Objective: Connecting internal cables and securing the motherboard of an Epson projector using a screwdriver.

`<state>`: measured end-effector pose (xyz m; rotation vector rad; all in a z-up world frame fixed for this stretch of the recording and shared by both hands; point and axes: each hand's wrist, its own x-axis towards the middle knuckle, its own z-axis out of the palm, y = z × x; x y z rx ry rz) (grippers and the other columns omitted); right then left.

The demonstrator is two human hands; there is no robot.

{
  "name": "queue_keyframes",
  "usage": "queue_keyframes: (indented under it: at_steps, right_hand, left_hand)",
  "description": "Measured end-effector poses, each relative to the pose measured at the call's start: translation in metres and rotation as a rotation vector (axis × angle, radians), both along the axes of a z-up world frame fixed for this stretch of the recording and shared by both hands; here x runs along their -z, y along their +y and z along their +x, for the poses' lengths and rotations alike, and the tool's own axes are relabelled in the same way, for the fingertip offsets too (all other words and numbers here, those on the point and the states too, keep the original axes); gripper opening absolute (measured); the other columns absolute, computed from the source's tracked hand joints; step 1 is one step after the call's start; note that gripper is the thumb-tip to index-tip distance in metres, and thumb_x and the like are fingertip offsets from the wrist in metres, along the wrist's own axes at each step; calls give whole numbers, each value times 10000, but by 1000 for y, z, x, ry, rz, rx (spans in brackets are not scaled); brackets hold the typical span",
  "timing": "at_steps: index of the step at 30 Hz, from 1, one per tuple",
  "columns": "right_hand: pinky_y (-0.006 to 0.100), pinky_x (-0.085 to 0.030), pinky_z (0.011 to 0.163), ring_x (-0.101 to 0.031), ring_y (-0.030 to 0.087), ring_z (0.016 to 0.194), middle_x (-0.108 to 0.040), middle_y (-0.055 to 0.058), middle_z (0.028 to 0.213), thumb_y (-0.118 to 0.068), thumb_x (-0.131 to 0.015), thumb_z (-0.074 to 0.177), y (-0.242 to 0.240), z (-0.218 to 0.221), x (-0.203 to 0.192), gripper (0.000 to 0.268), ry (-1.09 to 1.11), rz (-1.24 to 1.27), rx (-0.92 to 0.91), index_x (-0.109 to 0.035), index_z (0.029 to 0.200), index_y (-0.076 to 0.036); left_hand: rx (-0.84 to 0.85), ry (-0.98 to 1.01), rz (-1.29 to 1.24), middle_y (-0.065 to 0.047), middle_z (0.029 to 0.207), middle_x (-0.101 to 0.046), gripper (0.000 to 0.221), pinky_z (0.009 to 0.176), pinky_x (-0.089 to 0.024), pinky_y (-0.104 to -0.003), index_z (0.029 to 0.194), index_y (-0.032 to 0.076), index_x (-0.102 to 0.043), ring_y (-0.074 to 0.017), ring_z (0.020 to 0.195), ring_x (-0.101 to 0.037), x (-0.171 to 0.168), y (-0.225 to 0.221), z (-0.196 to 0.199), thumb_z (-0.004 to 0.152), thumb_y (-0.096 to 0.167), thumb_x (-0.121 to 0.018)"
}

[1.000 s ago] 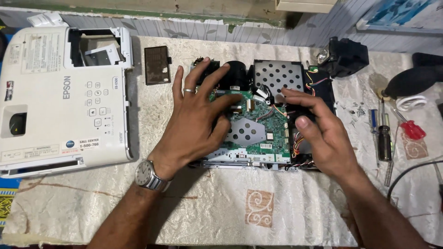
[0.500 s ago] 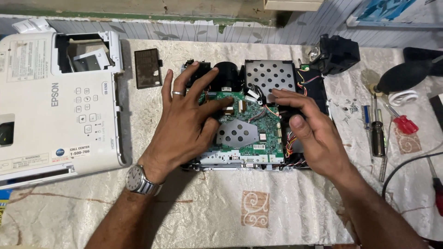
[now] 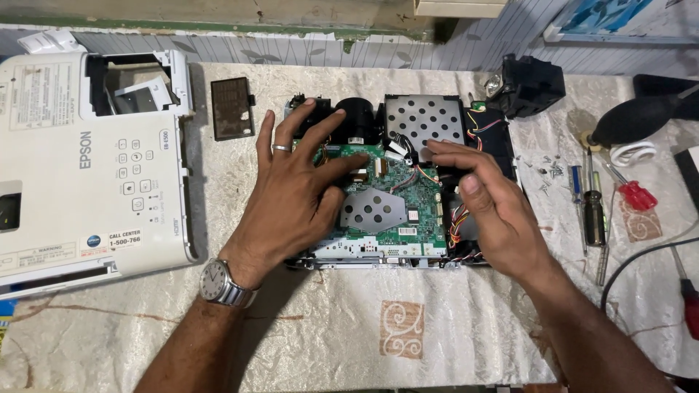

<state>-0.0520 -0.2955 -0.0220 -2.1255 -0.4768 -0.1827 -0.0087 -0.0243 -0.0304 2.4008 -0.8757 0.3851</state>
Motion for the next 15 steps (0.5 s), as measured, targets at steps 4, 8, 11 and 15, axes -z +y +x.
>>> queue_keyframes:
  at_steps: [4,8,11,15]
  right_hand:
    - [443,-353,1228,-513,308,1443,-591,159,1461,-493,-250,1087,2,0,-2,606,21,40,32,-593,1315,-48]
    - [434,-352,1217,-514,304,1439,-599,158,1453,-448,-267,1089,1,1,-1,564,27,41,49,-615,1281,-48]
    - [473,-335,1219,-526,317,1422,-616,180,1448,-420,-262,1111,-2,3,3,563,-12,74,22,-691,1152,-57]
    - [472,-337,1220,-528,315,1425,-622,159,1446,-413,-270,1109,-2,3,1,570,-8,75,23,-713,1103,-54]
  left_hand:
    - [13,7,-5,-153,1561,-417,463,1208,-6,-702,1195,204,-749,-394,1510,-195,-2,1,0,915,261,-385]
    - [29,-3,-44,-139,1552,-436,440,1208,-24,-714,1123,181,-774,-387,1511,-202,0,2,1,931,265,-387]
    - [24,-35,-33,-139,1553,-443,327,1221,-31,-707,1081,143,-715,-392,1510,-229,1,1,0,901,214,-452]
    - [89,-74,-83,-144,1530,-469,415,1240,-77,-715,1269,130,-642,-393,1502,-259,-6,0,-4,895,161,-466]
